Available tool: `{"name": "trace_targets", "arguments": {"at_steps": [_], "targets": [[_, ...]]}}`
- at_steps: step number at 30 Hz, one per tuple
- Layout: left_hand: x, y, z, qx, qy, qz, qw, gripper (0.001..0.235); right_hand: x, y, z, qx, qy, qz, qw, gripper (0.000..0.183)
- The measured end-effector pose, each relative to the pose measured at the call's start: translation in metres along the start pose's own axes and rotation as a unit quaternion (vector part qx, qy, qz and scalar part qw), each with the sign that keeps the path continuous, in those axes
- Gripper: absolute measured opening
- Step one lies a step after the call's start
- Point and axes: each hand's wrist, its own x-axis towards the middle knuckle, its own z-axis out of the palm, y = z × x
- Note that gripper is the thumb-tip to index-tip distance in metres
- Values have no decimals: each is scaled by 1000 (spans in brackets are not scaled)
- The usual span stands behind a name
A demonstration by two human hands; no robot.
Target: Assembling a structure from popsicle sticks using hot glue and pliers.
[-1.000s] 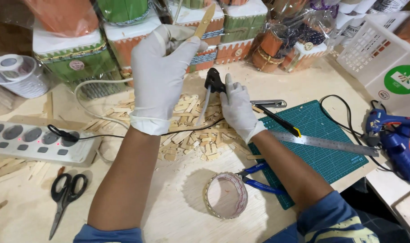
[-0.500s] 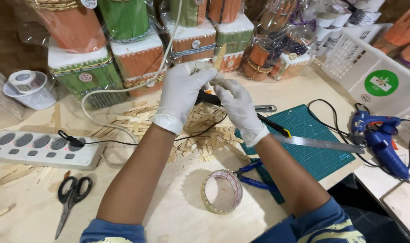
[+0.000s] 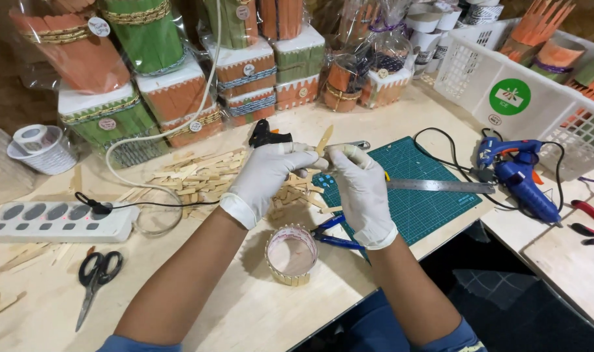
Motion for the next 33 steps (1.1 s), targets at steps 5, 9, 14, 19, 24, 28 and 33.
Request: {"name": "trace_targets", "arguments": {"at_steps": [5,9,14,19,24,28,33], "targets": [[-38,9,3,10,9,-8,1000,29,-20,-14,-20,34,59,-28,997,6],[-54,6,-5,31,18,-32,999,26,-29,-22,-52,87,137,-64,985,7],[-63,0,-7,-27,8,-28,999,27,-52,-27,-96,-58,178,-146,971,37],[-72,0,4,-66,-18,-27,997,29,-74,-21,-81,-286,79,-196,935,14],[-74,-20,22,-81,-72,-50,993,24,-92,7,-61,-115,-5,-91,989,34],[-72,-34,24,-86,-86,-67,990,24,-91,35,-67,36,-20,-34,999,35],[-63,-56,29,-90,-114,-96,985,24,-104,30,-50,99,-6,13,995,23]]}}
